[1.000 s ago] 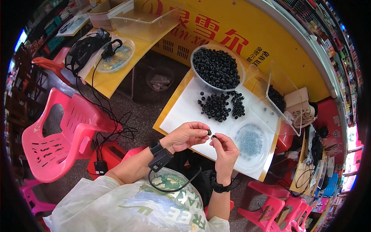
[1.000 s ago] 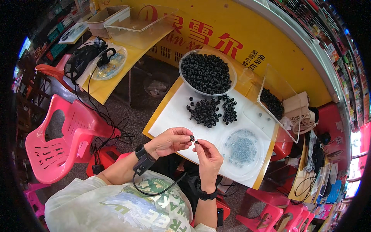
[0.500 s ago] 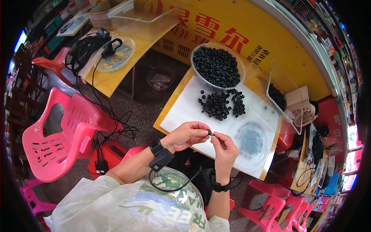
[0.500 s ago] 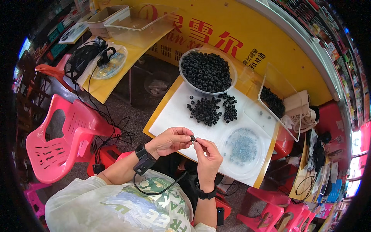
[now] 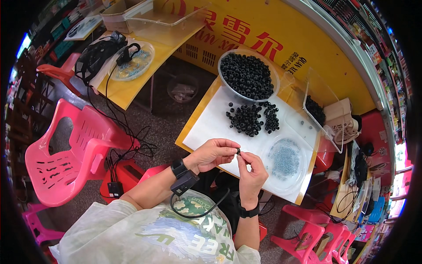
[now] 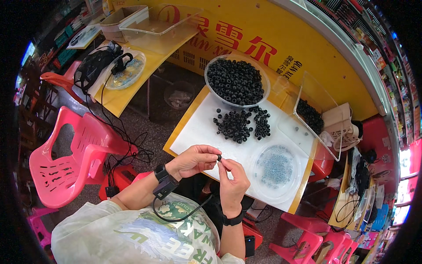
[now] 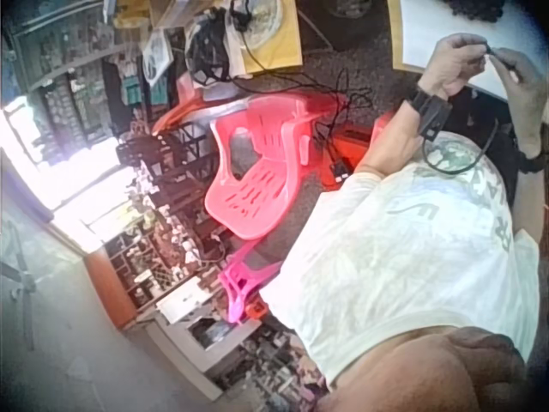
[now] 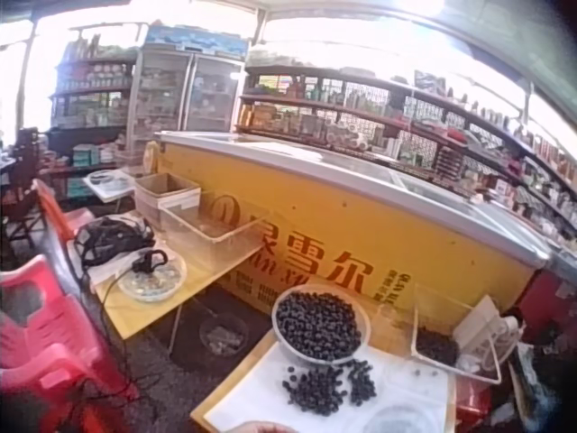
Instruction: The recorder is sitting at a workspace sorting through a large pile of black plastic beads, picking them up one by one to inspect or organize them.
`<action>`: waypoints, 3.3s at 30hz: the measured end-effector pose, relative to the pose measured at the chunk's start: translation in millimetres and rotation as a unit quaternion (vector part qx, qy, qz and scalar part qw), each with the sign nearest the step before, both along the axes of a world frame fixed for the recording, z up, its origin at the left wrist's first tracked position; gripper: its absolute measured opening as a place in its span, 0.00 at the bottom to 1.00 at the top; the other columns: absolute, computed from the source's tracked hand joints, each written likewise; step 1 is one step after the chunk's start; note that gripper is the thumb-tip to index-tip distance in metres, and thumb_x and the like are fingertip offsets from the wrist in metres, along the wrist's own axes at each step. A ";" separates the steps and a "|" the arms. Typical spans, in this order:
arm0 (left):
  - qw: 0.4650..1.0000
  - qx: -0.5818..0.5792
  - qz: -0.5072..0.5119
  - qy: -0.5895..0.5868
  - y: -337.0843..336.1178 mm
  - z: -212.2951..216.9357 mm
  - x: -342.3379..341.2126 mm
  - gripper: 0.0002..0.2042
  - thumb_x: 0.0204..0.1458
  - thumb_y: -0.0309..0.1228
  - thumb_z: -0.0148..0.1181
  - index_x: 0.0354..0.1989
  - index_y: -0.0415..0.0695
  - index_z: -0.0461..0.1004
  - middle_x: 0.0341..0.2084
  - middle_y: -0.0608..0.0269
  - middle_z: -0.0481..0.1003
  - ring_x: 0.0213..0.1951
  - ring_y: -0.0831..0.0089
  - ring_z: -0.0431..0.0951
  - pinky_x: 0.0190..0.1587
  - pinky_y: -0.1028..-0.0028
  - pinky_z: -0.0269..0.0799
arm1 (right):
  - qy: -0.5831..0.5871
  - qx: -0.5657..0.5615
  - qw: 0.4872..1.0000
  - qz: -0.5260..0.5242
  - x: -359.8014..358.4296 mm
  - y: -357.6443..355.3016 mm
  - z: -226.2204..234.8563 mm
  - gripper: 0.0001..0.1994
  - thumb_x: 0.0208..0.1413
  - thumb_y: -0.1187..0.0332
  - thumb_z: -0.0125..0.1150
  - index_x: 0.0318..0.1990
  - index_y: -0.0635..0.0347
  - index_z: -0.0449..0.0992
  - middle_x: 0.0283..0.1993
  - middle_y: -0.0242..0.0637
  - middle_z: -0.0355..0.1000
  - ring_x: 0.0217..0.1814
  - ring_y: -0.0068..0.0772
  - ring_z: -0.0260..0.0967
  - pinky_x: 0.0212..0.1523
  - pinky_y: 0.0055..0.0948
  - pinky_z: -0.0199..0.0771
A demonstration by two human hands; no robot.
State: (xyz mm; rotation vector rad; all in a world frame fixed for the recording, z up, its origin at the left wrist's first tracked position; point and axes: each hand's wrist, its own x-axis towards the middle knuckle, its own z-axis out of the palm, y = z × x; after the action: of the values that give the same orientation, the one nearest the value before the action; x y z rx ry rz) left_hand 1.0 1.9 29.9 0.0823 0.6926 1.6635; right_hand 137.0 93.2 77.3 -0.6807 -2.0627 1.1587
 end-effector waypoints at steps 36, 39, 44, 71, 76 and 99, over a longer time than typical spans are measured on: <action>0.998 -0.056 -0.017 -0.029 -13.9 -21.7 -14.0 0.14 0.62 0.30 0.55 0.53 0.40 0.67 0.41 0.57 0.76 0.35 0.76 0.77 0.41 0.77 0.77 | 0.265 -0.426 0.865 0.016 -14.2 175.0 69.6 0.21 0.58 0.75 0.59 0.58 0.72 0.66 0.50 0.43 0.75 0.43 0.27 0.74 0.49 0.22 0.72; 0.997 -0.066 0.009 -0.035 -12.5 -21.1 -16.8 0.12 0.62 0.29 0.54 0.51 0.40 0.68 0.39 0.59 0.76 0.35 0.76 0.77 0.41 0.78 0.77 | 0.166 -0.322 0.931 0.037 -14.7 175.4 38.6 0.23 0.59 0.72 0.59 0.60 0.71 0.65 0.48 0.44 0.76 0.41 0.26 0.74 0.47 0.21 0.72; 0.997 -0.046 0.020 -0.058 -18.4 -34.3 -15.1 0.10 0.61 0.28 0.55 0.49 0.40 0.69 0.37 0.60 0.75 0.36 0.75 0.76 0.41 0.77 0.77 | -0.194 0.131 0.972 0.028 -34.7 115.8 -37.1 0.08 0.48 0.73 0.66 0.37 0.61 0.81 0.35 0.50 0.77 0.33 0.45 0.76 0.36 0.37 0.75; 0.995 -0.089 0.022 -0.030 4.3 -18.3 12.4 0.10 0.57 0.25 0.61 0.46 0.38 0.75 0.39 0.60 0.78 0.41 0.73 0.80 0.44 0.77 0.80 | -0.030 0.010 0.999 0.024 1.6 16.5 -22.6 0.07 0.53 0.79 0.63 0.39 0.65 0.80 0.38 0.38 0.77 0.35 0.25 0.72 0.35 0.22 0.71; 0.994 -0.095 0.044 -0.026 2.5 -33.8 22.9 0.10 0.56 0.23 0.62 0.45 0.35 0.76 0.38 0.57 0.78 0.40 0.71 0.81 0.45 0.76 0.80 | -0.043 -0.101 0.994 -0.010 8.1 8.3 -31.1 0.05 0.54 0.77 0.64 0.38 0.66 0.80 0.33 0.34 0.77 0.32 0.20 0.71 0.34 0.20 0.70; 0.979 -0.134 0.020 0.152 6.7 -25.1 19.2 0.09 0.54 0.24 0.64 0.43 0.36 0.79 0.34 0.61 0.80 0.35 0.75 0.79 0.42 0.77 0.78 | -0.062 -0.288 0.955 0.023 16.3 28.0 -52.2 0.08 0.52 0.75 0.67 0.39 0.69 0.81 0.33 0.31 0.78 0.33 0.16 0.71 0.37 0.16 0.70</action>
State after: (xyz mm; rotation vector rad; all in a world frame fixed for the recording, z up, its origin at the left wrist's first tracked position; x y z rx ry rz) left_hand 20.1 8.6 4.8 0.1311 1.1514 1.5960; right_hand 153.3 121.2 25.1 -1.0010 -1.8418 1.8129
